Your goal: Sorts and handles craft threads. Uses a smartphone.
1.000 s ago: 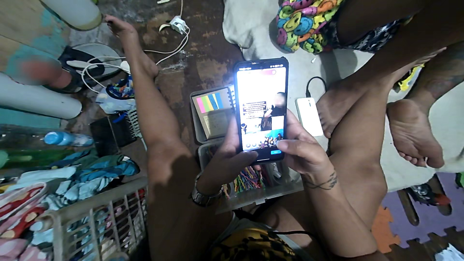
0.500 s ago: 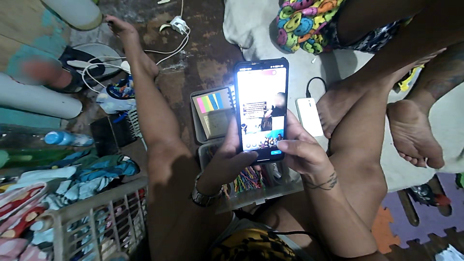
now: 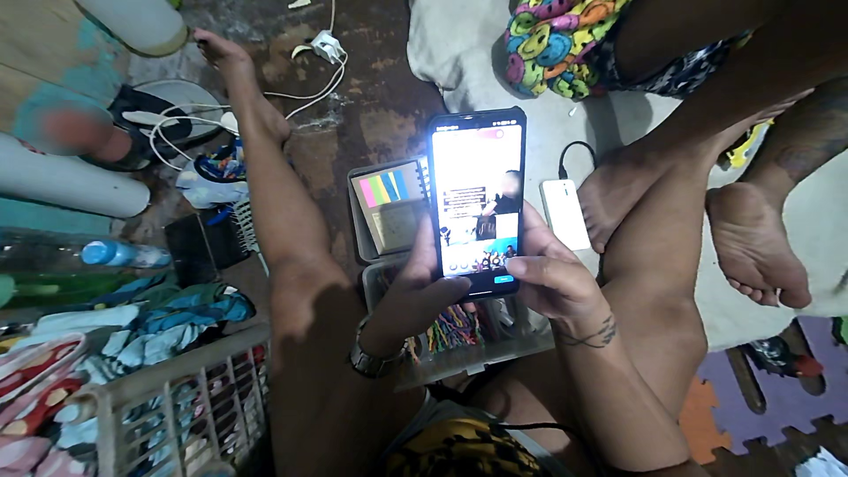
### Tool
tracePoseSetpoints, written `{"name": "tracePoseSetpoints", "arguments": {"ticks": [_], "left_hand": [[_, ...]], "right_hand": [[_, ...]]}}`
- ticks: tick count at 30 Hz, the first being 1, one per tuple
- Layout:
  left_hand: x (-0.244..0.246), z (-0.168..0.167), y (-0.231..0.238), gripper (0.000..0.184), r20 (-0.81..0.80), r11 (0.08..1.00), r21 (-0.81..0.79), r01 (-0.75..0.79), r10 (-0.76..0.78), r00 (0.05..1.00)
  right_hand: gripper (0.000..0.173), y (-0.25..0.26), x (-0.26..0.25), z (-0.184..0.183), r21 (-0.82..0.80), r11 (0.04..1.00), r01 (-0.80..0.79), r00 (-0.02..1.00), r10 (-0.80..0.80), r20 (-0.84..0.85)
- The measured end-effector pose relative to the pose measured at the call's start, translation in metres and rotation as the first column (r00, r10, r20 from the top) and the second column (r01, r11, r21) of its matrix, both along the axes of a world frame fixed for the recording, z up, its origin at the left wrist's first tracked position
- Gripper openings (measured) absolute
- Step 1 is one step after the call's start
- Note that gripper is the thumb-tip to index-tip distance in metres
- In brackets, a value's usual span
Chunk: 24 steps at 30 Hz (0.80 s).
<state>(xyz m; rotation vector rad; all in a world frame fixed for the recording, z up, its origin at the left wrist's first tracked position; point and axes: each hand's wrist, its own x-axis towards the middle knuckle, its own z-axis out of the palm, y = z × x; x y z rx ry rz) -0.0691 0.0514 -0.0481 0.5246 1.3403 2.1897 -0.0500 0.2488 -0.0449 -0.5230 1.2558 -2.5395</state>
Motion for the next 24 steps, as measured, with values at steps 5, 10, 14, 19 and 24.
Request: {"name": "tracePoseSetpoints", "arguments": {"ticks": [5,10,14,19,24], "left_hand": [[-0.002,-0.002,-0.001,0.074,0.006,0.999,0.017,0.031,-0.031,0.999],[-0.004,-0.012,-0.002,0.062,0.024,0.998,0.004,0.063,-0.063,0.998],[-0.005,-0.018,-0.002,0.064,0.029,0.998,0.016,0.062,-0.063,0.998],[-0.003,-0.007,-0.001,0.074,0.008,0.997,0.049,0.054,-0.054,0.999],[-0.001,-0.001,-0.001,0.072,0.004,0.998,0.041,0.045,-0.045,0.999]], "right_hand": [[0.060,0.000,0.000,0.000,0.008,1.000,-0.012,1.000,0.012,0.007],[0.062,0.001,-0.001,0.000,0.021,1.000,-0.012,1.000,0.012,-0.002],[0.066,0.002,-0.001,0.000,0.052,0.999,0.009,1.000,-0.009,0.003],[0.067,0.001,0.000,0.001,0.052,0.999,0.010,1.000,-0.010,0.002],[0.065,0.001,0.000,0.002,0.053,0.998,0.014,1.000,-0.014,0.004]]}}
